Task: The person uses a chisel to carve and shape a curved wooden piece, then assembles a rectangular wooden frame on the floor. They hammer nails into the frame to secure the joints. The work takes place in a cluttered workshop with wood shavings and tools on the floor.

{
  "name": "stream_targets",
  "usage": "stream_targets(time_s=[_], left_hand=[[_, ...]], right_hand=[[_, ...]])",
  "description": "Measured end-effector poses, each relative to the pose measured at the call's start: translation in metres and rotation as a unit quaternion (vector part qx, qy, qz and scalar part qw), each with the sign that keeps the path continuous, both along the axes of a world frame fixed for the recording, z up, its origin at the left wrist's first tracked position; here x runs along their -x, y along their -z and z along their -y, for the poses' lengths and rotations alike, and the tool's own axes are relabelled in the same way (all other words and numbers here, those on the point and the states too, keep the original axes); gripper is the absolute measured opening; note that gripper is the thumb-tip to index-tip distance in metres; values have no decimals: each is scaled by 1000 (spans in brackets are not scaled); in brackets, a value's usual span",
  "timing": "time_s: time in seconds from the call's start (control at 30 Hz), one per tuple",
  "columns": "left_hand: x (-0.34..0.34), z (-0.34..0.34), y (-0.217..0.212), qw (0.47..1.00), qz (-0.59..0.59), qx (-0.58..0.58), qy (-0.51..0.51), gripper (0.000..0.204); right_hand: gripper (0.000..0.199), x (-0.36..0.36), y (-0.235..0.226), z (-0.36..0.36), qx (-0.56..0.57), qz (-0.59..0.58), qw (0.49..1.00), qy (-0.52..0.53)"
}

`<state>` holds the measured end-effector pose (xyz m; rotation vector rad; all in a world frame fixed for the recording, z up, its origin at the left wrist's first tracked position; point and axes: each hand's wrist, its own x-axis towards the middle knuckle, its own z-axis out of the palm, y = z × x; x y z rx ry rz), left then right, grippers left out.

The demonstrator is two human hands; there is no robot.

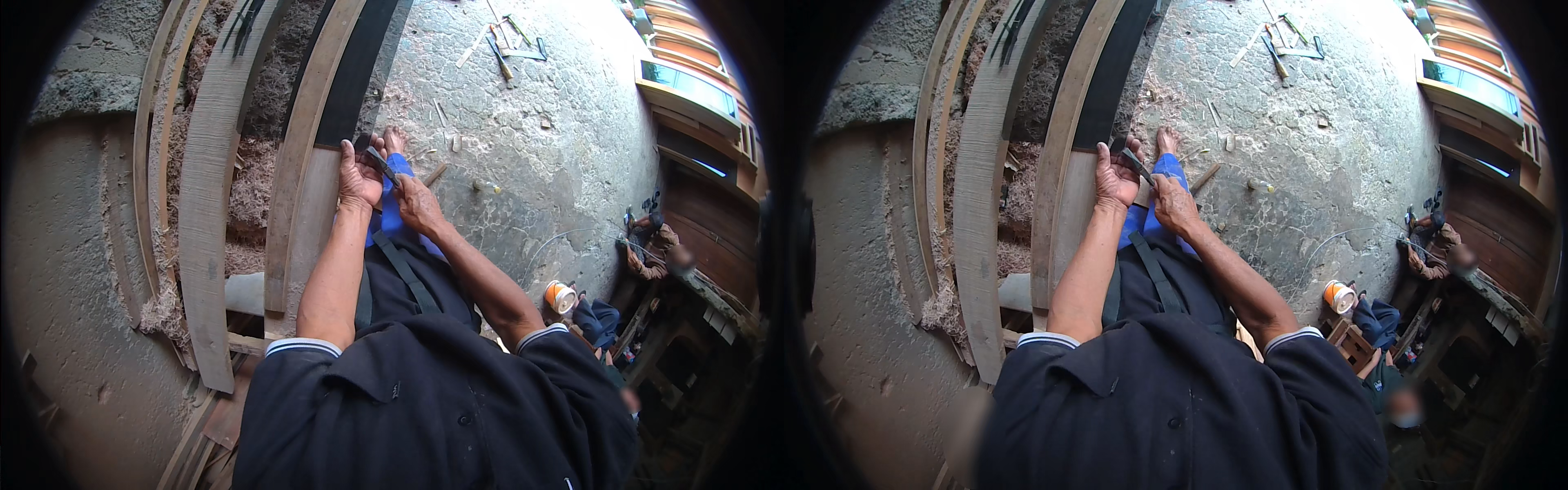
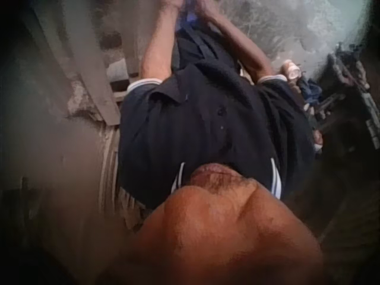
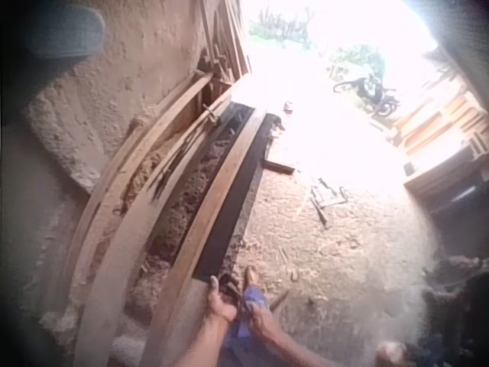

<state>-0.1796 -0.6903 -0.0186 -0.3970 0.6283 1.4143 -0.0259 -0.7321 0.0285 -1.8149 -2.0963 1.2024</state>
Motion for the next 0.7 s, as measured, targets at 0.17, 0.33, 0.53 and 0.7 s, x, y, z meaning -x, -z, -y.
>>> stream_targets(time_s=[0.17,0.33,0.53,0.7], left_hand=[[0,0,1,1000,-6,12,-3,55],[0,0,0,1000,-6,1,-11,54],[-1,0,-1,1000,0,11,-15,53],[-1,0,-1,1000,-2,7,-21,53]], right_hand=[[29,-3,-4,-6,9,5,1000,-13],[29,-7,-4,-12,17,5,1000,-23],[28,-11,-7,-19,19,5,999,-46],[29,-13,-4,-21,17,-2,998,-55]])
